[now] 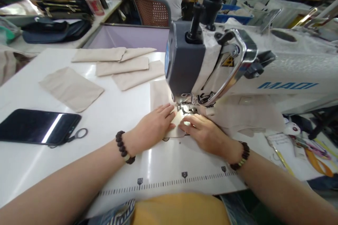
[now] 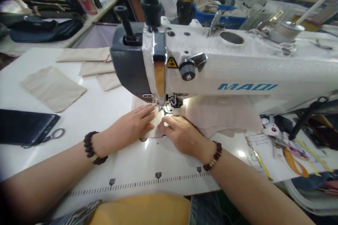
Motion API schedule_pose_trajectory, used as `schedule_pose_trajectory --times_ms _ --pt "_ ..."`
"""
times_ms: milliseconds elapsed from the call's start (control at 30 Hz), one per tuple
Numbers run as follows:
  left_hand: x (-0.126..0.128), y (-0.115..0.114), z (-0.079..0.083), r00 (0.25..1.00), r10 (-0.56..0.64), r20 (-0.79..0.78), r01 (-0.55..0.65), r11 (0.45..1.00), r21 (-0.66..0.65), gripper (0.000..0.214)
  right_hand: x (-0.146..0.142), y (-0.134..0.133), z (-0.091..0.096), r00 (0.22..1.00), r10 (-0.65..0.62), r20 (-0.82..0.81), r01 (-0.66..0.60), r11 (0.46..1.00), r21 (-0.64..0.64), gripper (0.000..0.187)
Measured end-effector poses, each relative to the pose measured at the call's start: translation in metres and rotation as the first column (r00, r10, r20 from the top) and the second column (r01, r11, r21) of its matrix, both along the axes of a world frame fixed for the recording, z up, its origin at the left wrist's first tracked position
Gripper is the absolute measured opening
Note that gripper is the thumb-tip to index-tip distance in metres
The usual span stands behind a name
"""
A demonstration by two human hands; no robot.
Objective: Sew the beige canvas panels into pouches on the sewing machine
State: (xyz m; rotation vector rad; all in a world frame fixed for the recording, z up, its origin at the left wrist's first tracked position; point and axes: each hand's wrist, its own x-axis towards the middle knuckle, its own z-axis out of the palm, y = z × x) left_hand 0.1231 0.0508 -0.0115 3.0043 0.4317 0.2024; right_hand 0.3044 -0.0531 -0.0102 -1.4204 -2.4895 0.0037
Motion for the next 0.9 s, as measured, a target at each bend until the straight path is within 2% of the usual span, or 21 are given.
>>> schedule_pose_trajectory --times_ms 367,900 --pt "0.006 0.014 -0.002 1.0 0.001 0.02 -0.001 1.0 -0.017 0.032 -0.004 -0.001 -0.003 0.994 -0.105 0.024 0.107 0.99 -0.094 0.034" --pt "0.008 0.019 0.002 0.996 -0.032 0.08 0.036 0.998 -0.044 0.026 -0.006 0.0 -0.004 0.991 -0.135 0.027 0.137 0.98 -0.146 0.034"
